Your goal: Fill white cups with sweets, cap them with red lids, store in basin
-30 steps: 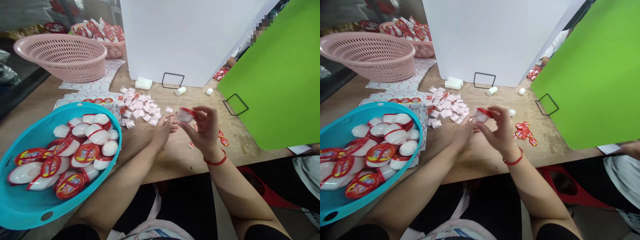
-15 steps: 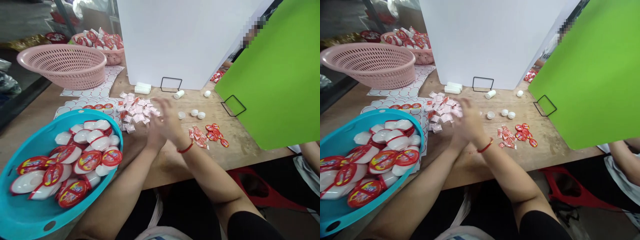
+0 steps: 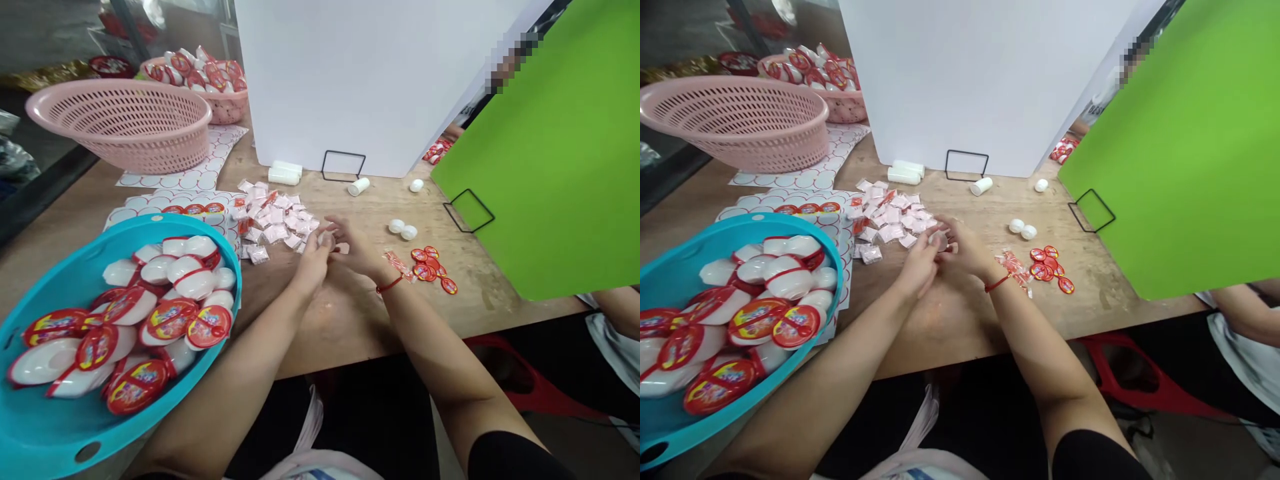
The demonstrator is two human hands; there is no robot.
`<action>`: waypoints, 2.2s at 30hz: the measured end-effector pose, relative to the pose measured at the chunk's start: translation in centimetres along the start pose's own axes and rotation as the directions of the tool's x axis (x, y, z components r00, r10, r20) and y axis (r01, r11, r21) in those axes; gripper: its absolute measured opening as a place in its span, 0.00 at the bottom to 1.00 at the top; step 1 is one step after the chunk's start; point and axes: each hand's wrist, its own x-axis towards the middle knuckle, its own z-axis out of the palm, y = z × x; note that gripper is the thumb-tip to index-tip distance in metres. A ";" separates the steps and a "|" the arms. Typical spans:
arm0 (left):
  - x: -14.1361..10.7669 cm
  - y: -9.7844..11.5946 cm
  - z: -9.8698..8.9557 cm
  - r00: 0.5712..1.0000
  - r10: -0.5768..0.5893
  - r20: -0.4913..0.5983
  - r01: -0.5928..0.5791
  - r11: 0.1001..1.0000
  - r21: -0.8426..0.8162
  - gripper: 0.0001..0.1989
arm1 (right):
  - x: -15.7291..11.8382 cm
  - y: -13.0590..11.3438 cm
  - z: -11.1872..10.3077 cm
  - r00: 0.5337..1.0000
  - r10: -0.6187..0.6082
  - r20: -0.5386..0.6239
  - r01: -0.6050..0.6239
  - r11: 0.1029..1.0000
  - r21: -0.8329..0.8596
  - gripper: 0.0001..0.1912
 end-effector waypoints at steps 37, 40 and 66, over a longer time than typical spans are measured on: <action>-1.0 0.7 0.3 0.995 0.020 0.102 -0.036 0.988 0.150 0.15 | -8.1 -1.3 -8.5 0.821 0.508 -0.260 -0.542 0.553 -0.632 0.06; -1.2 0.7 0.6 0.995 0.013 0.098 -0.028 0.988 0.155 0.10 | -8.6 -0.9 -8.9 0.825 0.510 -0.244 -0.522 0.520 -0.676 0.02; -2.5 1.2 0.8 0.924 -0.173 0.341 0.118 0.977 0.175 0.25 | -7.9 -3.3 -5.5 0.997 -0.057 -0.055 0.039 0.959 -0.281 0.12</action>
